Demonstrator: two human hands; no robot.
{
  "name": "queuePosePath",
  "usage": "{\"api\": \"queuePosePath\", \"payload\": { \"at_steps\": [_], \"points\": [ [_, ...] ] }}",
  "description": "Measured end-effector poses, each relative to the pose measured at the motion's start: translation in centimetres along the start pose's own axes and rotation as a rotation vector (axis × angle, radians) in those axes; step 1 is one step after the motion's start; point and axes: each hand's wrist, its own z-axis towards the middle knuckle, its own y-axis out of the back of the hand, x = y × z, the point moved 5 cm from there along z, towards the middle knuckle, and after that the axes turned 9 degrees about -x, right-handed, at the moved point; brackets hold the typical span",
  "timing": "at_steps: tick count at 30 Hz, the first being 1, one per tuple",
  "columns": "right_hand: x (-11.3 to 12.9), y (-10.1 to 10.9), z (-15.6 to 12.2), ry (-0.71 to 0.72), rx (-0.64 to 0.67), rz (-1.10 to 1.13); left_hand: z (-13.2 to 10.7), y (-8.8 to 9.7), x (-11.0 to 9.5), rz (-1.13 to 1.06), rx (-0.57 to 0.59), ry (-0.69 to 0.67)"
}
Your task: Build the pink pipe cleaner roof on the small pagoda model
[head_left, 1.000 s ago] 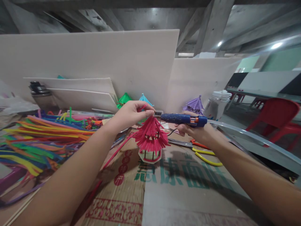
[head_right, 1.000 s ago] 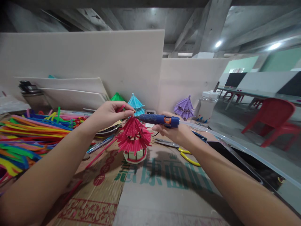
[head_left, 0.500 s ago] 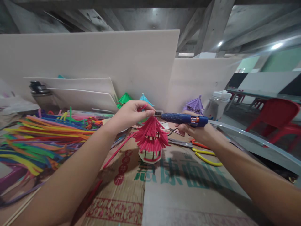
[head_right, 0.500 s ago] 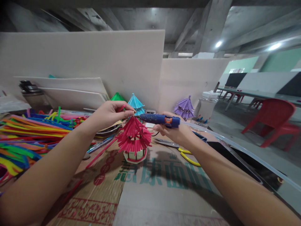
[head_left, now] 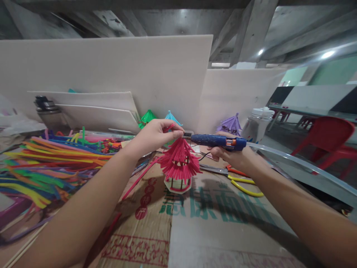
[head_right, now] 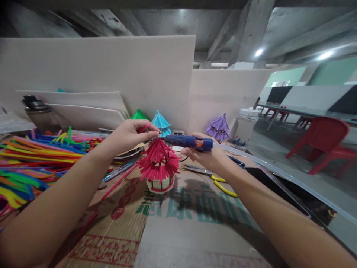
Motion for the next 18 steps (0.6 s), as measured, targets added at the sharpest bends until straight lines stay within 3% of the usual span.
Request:
{"api": "queuePosePath", "payload": {
  "at_steps": [13, 18],
  "points": [
    [-0.37, -0.08, -0.06, -0.026, 0.032, 0.038, -0.06, 0.06, -0.05, 0.012, -0.001, 0.004],
    [-0.43, -0.11, -0.04, -0.011, -0.013, 0.018, 0.06, 0.08, 0.08, 0.017, 0.001, 0.007]
  ]
}}
